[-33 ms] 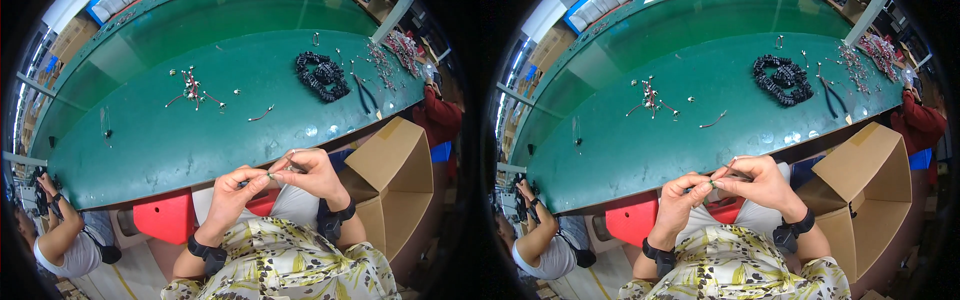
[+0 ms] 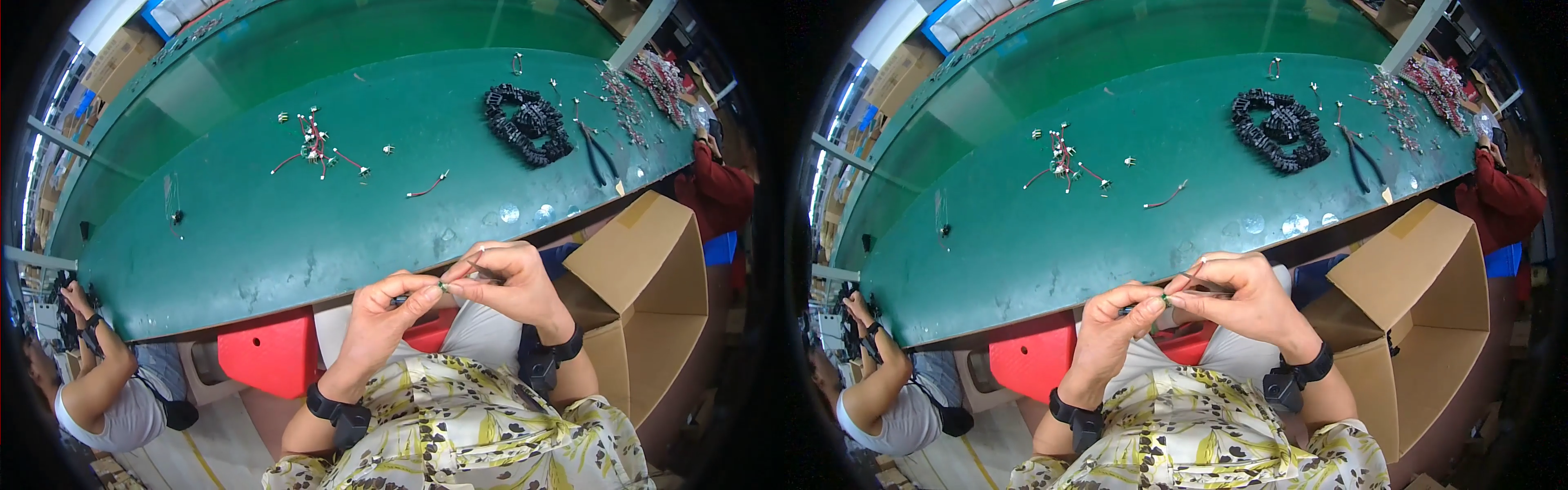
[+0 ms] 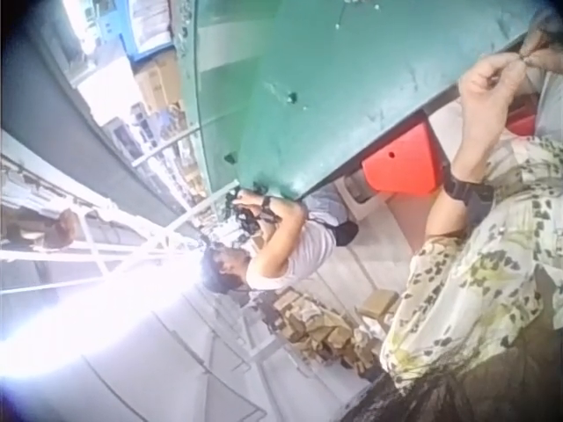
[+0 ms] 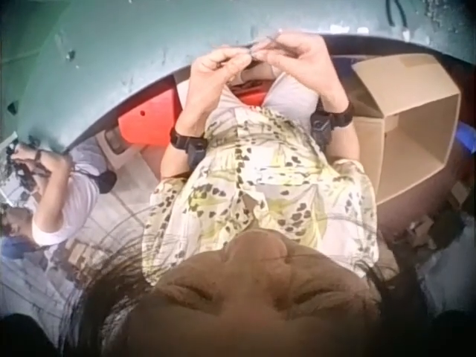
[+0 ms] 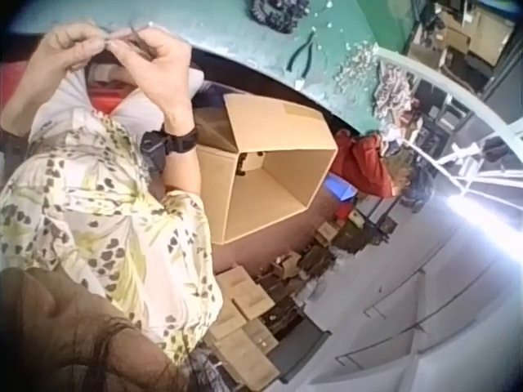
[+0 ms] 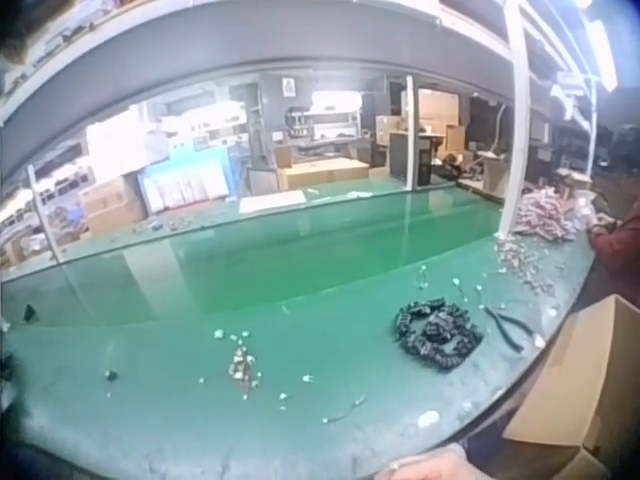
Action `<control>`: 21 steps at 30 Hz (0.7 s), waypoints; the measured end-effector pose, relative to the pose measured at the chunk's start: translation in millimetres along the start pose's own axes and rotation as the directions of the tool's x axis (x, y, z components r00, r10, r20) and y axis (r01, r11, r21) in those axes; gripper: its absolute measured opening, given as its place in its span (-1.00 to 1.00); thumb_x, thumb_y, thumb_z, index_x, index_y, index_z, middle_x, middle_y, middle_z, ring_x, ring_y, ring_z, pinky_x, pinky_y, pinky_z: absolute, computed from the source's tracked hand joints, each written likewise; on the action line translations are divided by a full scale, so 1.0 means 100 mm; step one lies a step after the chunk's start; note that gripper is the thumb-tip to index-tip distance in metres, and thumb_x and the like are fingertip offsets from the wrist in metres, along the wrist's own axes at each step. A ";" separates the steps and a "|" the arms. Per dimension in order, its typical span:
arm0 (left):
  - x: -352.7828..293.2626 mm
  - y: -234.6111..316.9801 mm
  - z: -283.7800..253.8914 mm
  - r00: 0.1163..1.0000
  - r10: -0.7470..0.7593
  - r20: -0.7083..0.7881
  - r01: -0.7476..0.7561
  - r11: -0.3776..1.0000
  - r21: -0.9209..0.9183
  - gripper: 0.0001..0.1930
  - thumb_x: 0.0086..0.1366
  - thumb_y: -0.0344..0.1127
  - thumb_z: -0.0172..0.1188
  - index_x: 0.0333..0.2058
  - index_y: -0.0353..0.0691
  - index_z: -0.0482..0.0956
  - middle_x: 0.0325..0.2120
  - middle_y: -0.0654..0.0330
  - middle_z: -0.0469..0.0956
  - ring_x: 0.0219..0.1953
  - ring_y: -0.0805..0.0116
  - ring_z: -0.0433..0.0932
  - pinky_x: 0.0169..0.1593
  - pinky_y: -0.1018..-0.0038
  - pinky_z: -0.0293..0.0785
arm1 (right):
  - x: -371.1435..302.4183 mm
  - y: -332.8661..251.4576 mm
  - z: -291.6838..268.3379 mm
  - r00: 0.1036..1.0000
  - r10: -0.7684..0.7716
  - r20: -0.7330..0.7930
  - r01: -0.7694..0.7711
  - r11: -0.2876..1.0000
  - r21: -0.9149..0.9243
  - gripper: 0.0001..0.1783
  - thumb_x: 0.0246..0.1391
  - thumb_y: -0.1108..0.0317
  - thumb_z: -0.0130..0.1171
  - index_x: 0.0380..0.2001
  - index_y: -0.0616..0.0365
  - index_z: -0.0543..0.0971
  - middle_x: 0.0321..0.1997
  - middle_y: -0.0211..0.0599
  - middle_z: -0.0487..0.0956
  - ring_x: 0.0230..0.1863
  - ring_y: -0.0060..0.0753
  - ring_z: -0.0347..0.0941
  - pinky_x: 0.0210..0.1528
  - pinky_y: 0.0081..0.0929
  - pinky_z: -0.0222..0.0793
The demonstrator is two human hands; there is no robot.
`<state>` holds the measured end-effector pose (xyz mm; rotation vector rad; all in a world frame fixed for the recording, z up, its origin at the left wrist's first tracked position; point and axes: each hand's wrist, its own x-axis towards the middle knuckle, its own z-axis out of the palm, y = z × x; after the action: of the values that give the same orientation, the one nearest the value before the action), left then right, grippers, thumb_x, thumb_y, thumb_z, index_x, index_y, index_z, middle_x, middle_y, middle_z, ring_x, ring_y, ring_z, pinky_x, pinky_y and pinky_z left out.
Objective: Manually assemble small electronic components and wiring harnesses on a production line.
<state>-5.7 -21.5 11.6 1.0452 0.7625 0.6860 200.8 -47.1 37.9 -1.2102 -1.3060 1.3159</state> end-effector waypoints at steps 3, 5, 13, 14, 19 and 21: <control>0.01 -0.06 0.01 0.997 -0.067 0.028 0.072 0.878 -0.474 -0.62 0.42 -0.30 0.01 0.14 -0.32 0.39 -0.17 0.21 0.51 -0.21 0.51 0.46 -0.10 0.57 0.40 | -0.01 0.02 0.01 0.983 -0.177 -0.042 0.162 0.959 -0.232 -0.86 0.01 0.47 0.32 -0.33 0.32 0.66 -0.46 -0.33 0.57 -0.47 -0.63 0.49 -0.41 -0.67 0.41; 0.02 0.04 0.07 0.995 -0.082 0.064 0.104 0.812 -0.575 -0.57 0.43 -0.31 -0.07 0.21 -0.36 0.25 -0.01 0.08 0.42 -0.06 0.39 0.44 0.05 0.49 0.37 | -0.07 0.12 0.05 0.964 -0.213 -0.159 0.173 0.957 -0.232 -0.86 0.01 0.49 0.32 -0.32 0.29 0.67 -0.45 -0.37 0.53 -0.42 -0.66 0.44 -0.43 -0.67 0.32; -0.07 -0.03 0.12 0.983 -0.050 0.175 0.156 0.725 -0.670 -0.56 0.46 -0.39 -0.16 0.25 -0.38 0.14 0.27 -0.15 0.16 0.25 0.19 0.30 0.34 0.35 0.23 | -0.21 0.18 0.38 0.927 -0.249 -0.278 0.256 0.967 -0.012 -0.79 -0.01 0.57 0.32 -0.23 0.29 0.66 -0.25 -0.34 0.51 -0.24 -0.60 0.49 -0.24 -0.68 0.47; -0.07 -0.05 0.13 0.983 -0.051 0.176 0.157 0.728 -0.667 -0.56 0.46 -0.39 -0.16 0.25 -0.38 0.14 0.27 -0.15 0.16 0.25 0.19 0.30 0.34 0.35 0.23 | -0.21 0.18 0.39 0.924 -0.238 -0.299 0.250 0.968 0.004 -0.80 -0.01 0.57 0.31 -0.24 0.29 0.66 -0.25 -0.34 0.50 -0.25 -0.60 0.47 -0.25 -0.67 0.44; -0.07 -0.15 0.15 0.993 -0.033 0.113 0.095 0.793 -0.602 -0.64 0.41 -0.41 -0.01 0.15 -0.30 0.27 0.23 -0.09 0.24 0.18 0.23 0.40 0.23 0.33 0.40 | -0.25 0.18 0.37 0.924 -0.209 -0.321 0.221 0.975 0.000 -0.79 0.00 0.58 0.31 -0.23 0.29 0.66 -0.28 -0.35 0.49 -0.21 -0.57 0.49 -0.21 -0.66 0.48; -0.07 -0.14 0.16 0.997 -0.006 0.082 0.051 0.828 -0.559 -0.63 0.39 -0.42 0.02 0.14 -0.29 0.27 0.21 -0.09 0.28 0.15 0.23 0.43 0.20 0.33 0.44 | -0.28 0.20 0.33 0.925 -0.211 -0.316 0.212 0.977 -0.033 -0.80 0.00 0.58 0.31 -0.24 0.29 0.66 -0.29 -0.36 0.49 -0.22 -0.58 0.48 -0.23 -0.67 0.46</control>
<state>5.6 -40.2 4.7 0.5116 0.4592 0.7778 172.3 -79.5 18.1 -1.1866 -1.1631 0.9226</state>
